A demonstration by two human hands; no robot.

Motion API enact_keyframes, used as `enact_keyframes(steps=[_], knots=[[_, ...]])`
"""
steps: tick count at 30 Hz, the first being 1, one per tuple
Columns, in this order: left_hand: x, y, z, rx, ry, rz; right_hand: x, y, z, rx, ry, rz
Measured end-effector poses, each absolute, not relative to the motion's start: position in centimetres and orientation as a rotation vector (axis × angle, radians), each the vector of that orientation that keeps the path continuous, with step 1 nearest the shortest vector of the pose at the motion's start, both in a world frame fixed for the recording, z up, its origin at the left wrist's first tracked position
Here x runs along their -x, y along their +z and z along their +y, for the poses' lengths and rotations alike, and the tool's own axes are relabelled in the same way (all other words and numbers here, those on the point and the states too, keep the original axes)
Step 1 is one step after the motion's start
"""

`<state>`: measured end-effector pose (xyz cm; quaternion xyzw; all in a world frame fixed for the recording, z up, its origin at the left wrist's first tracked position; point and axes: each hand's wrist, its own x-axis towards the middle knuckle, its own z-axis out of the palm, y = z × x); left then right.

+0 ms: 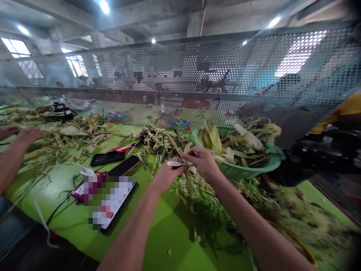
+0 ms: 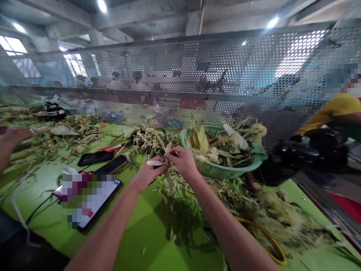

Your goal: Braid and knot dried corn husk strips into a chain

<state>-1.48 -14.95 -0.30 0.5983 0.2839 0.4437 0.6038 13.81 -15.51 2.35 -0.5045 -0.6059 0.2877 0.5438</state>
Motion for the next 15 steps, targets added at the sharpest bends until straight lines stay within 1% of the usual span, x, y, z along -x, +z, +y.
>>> enact_keyframes(steps=[4,6,9,10,12,15], knots=[[1.0,-0.4,-15.3,-1.225,1.037,0.670,-14.2,2.4,-15.4,1.227,0.654,-1.496],[0.7,-0.5,-15.2,-1.080,1.077,0.678,-14.4,3.2,-15.8,1.268,0.499,-1.535],[0.6,-0.6,-15.0,-0.912,1.154,0.679,-14.3,5.0,-17.0,1.330,0.145,-1.485],[0.7,-0.6,-14.9,-0.880,1.176,0.675,-14.1,5.5,-17.5,1.341,0.090,-1.454],[0.8,-0.6,-14.9,-0.839,1.209,0.657,-13.7,6.2,-18.4,1.351,0.174,-1.408],[0.6,-0.7,-15.1,-0.802,1.238,0.652,-12.9,5.8,-19.6,1.391,0.623,-1.340]])
